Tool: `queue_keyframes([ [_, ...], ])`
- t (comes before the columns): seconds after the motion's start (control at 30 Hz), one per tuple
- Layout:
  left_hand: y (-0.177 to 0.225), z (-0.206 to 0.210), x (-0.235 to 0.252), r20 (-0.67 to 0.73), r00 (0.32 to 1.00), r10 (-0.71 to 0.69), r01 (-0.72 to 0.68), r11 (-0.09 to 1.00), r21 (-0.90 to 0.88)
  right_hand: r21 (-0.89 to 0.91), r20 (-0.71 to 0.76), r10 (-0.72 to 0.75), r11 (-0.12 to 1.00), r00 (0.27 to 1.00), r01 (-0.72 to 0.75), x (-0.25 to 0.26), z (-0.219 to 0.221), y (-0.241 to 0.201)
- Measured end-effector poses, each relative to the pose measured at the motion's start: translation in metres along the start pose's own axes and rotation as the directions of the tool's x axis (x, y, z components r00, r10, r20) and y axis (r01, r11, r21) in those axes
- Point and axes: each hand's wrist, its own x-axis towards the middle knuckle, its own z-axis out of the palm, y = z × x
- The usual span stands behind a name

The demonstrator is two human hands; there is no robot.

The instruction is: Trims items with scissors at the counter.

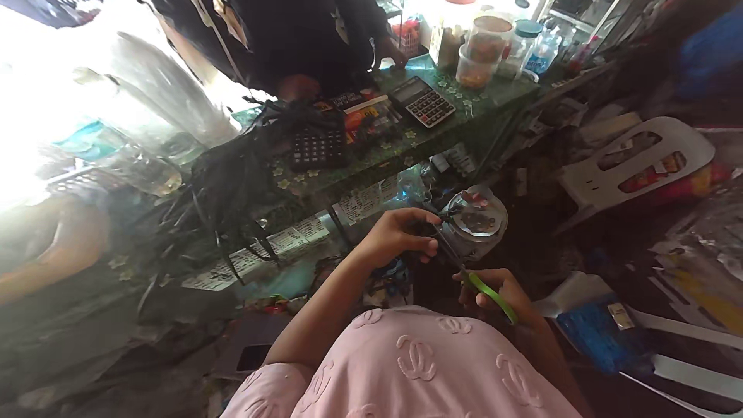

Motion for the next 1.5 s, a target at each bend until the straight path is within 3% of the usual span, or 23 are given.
queue_keyframes([
  [0.3, -0.009, -0.004, -0.005, 0.064, 0.997, -0.037, 0.038, 0.999, -0.008, 0.077, 0.107, -0.082, 0.994, 0.991, 0.074, 0.003, -0.001, 0.005],
  [0.47, -0.025, -0.004, -0.009, 0.261, 0.963, -0.072, 0.081, 0.996, -0.025, 0.118, 0.208, -0.132, 0.987, 0.969, 0.109, 0.009, 0.002, 0.007],
  [0.63, -0.039, 0.006, -0.012, 0.315, 0.949, -0.022, 0.042, 0.997, -0.057, 0.335, 0.197, -0.191, 0.935, 0.962, 0.116, 0.011, 0.013, 0.011],
  [0.83, -0.063, 0.015, -0.017, 0.154, 0.987, 0.035, -0.026, 0.998, -0.06, 0.422, 0.138, -0.177, 0.901, 0.974, 0.104, 0.01, 0.023, 0.02],
  [0.97, -0.073, 0.019, -0.022, 0.049, 0.994, 0.097, -0.097, 0.995, 0.003, 0.337, 0.143, -0.174, 0.934, 0.974, 0.117, 0.013, 0.025, 0.032],
  [1.07, -0.079, 0.016, -0.026, -0.006, 0.989, 0.149, -0.148, 0.986, 0.077, 0.285, 0.11, -0.093, 0.957, 0.99, 0.058, 0.013, 0.031, 0.034],
  [1.23, -0.086, 0.007, -0.028, -0.118, 0.988, 0.1, -0.088, 0.991, 0.103, 0.187, -0.008, 0.022, 0.982, 1.0, -0.021, 0.018, 0.036, 0.027],
  [1.37, -0.061, -0.024, -0.001, -0.409, 0.912, 0.026, 0.083, 0.966, 0.246, 0.035, -0.165, 0.188, 0.982, 0.968, -0.185, 0.009, 0.027, 0.009],
  [1.5, -0.018, -0.085, 0.067, -0.577, 0.793, 0.198, 0.132, 0.867, 0.48, 0.052, -0.281, 0.22, 0.976, 0.934, -0.214, -0.006, 0.012, 0.01],
])
